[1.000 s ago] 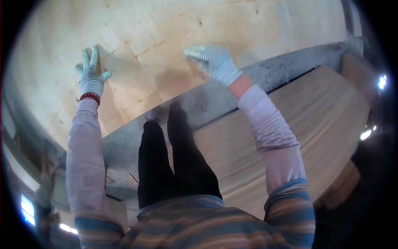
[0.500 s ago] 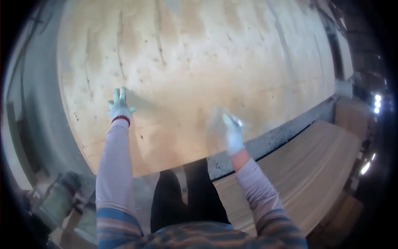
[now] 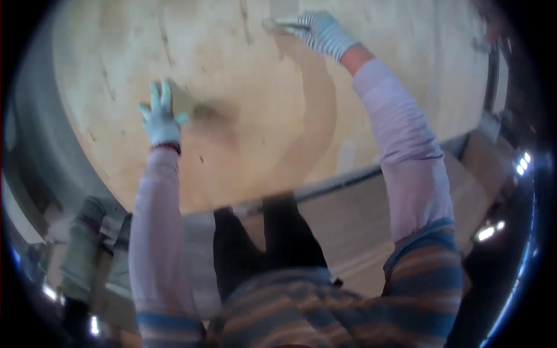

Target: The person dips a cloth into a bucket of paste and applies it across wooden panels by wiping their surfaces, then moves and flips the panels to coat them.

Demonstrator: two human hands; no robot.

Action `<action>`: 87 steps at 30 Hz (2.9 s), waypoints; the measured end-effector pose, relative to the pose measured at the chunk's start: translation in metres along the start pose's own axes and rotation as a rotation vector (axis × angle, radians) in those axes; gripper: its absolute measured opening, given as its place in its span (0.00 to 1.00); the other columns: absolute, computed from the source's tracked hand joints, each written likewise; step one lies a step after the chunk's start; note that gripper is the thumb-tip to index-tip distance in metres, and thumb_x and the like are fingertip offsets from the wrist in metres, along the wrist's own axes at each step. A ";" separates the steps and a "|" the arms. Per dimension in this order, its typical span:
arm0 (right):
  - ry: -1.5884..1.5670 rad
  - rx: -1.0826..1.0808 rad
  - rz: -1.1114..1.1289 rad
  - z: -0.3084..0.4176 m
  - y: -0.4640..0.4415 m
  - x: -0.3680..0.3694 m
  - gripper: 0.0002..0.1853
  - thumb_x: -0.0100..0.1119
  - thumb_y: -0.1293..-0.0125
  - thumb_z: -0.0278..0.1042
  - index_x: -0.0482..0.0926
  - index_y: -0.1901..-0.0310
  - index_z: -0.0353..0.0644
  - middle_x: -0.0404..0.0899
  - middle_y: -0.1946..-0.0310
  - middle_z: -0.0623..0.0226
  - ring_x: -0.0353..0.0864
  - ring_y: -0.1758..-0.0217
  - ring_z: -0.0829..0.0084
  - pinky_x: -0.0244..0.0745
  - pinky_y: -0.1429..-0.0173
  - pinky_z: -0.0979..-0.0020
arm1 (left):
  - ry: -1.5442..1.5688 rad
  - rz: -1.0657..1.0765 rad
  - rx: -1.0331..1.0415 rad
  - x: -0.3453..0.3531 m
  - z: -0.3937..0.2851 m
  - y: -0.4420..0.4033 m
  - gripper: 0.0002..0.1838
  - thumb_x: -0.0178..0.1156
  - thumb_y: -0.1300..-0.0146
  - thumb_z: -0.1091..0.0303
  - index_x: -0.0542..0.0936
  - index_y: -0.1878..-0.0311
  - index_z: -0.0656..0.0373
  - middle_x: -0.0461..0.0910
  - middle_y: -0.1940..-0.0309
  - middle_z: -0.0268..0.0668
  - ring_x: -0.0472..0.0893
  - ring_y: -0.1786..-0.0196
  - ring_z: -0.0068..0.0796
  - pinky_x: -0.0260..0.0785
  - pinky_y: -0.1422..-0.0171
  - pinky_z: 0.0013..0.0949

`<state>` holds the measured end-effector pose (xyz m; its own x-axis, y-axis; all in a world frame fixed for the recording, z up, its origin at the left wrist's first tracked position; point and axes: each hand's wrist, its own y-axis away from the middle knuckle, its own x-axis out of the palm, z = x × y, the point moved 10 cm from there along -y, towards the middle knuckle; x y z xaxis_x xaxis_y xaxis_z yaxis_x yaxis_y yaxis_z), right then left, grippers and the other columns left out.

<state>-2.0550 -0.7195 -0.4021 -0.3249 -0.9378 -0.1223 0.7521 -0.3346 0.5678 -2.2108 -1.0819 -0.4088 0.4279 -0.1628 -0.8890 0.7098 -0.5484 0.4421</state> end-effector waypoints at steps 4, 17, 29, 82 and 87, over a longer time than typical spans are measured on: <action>0.328 -0.175 -0.033 -0.082 0.201 0.079 0.20 0.63 0.40 0.28 0.81 0.45 0.45 0.82 0.50 0.57 0.81 0.50 0.59 0.76 0.45 0.68 | -0.104 -0.064 0.025 -0.007 -0.014 -0.001 0.54 0.75 0.55 0.67 0.55 0.24 0.38 0.54 0.23 0.29 0.64 0.33 0.64 0.67 0.31 0.52; -0.601 0.116 -0.747 -0.165 0.393 0.258 0.17 0.60 0.31 0.35 0.80 0.44 0.39 0.81 0.45 0.62 0.78 0.44 0.73 0.73 0.38 0.70 | -0.097 0.056 0.180 0.074 0.165 0.099 0.58 0.77 0.55 0.62 0.51 0.22 0.40 0.47 0.21 0.35 0.56 0.28 0.55 0.64 0.29 0.47; 0.425 -0.342 -0.779 -0.111 0.360 0.323 0.16 0.56 0.35 0.22 0.80 0.46 0.42 0.83 0.49 0.58 0.84 0.48 0.61 0.79 0.42 0.64 | -0.057 0.005 0.071 0.037 0.134 0.121 0.55 0.76 0.54 0.69 0.55 0.25 0.37 0.45 0.21 0.28 0.51 0.25 0.63 0.55 0.31 0.74; 0.804 -0.431 -0.269 0.319 -0.253 0.498 0.20 0.63 0.37 0.42 0.82 0.50 0.36 0.84 0.55 0.50 0.86 0.55 0.62 0.79 0.48 0.67 | 0.857 -0.208 -0.325 0.033 0.397 0.103 0.34 0.53 0.35 0.60 0.60 0.31 0.72 0.64 0.34 0.61 0.66 0.32 0.59 0.59 0.27 0.47; -0.451 0.071 0.045 0.174 -0.122 0.571 0.14 0.60 0.33 0.33 0.83 0.49 0.37 0.85 0.54 0.64 0.85 0.52 0.71 0.78 0.49 0.76 | 0.871 -0.215 -0.328 0.021 0.398 0.108 0.33 0.53 0.36 0.64 0.61 0.32 0.72 0.65 0.35 0.62 0.66 0.32 0.59 0.58 0.27 0.47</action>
<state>-2.4322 -1.1980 -0.3992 -0.5220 -0.8118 0.2616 0.7353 -0.2729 0.6204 -2.3474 -1.4709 -0.4274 0.4423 0.6553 -0.6123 0.8867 -0.2167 0.4085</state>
